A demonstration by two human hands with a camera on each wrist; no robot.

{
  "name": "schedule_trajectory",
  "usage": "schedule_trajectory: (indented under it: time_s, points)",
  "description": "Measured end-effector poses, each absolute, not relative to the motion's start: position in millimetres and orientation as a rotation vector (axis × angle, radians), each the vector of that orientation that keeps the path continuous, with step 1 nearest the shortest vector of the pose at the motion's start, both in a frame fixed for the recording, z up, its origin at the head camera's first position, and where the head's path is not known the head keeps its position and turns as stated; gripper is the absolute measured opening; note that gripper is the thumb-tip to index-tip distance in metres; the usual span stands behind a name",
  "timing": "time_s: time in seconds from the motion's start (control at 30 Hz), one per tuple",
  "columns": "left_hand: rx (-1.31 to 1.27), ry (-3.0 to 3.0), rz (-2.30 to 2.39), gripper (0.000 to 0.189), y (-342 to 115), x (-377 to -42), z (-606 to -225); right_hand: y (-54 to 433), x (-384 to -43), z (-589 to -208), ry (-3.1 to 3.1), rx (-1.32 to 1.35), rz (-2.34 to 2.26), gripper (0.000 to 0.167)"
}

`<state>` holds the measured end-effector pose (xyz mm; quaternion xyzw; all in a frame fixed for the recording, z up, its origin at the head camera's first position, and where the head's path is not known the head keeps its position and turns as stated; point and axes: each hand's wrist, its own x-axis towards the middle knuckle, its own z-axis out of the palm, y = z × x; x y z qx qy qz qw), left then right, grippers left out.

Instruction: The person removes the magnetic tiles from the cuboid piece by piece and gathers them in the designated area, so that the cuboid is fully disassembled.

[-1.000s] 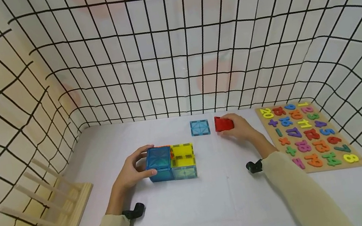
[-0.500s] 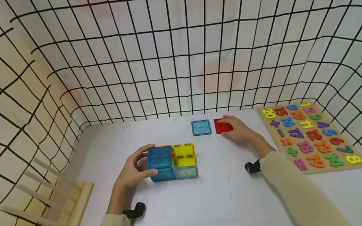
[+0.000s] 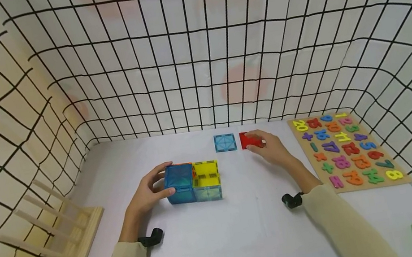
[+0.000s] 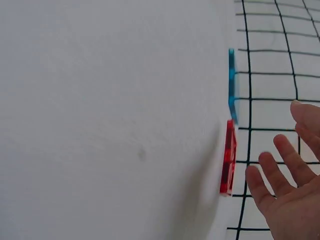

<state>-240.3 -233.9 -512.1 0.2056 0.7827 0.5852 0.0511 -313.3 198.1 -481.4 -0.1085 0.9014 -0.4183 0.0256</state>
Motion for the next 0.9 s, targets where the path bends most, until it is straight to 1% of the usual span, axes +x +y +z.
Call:
schedule_trajectory:
  time_s: [0.3, 0.47, 0.7, 0.9]
  points:
    - [0.600, 2.377, 1.787, 0.076, -235, -237, -513, 180, -272, -480, 2.720, -0.497, -1.403, 0.046]
    - [0.585, 2.400, 1.782, 0.075, -234, -237, -513, 170, -253, -475, 2.690, -0.563, -1.405, 0.046]
    - [0.534, 2.441, 1.764, 0.073, -233, -239, -509, 153, -234, -471, 2.634, -0.636, -1.435, 0.048]
    - [0.568, 2.440, 1.751, 0.072, -231, -240, -506, 142, -224, -471, 2.538, -0.750, -1.491, 0.050]
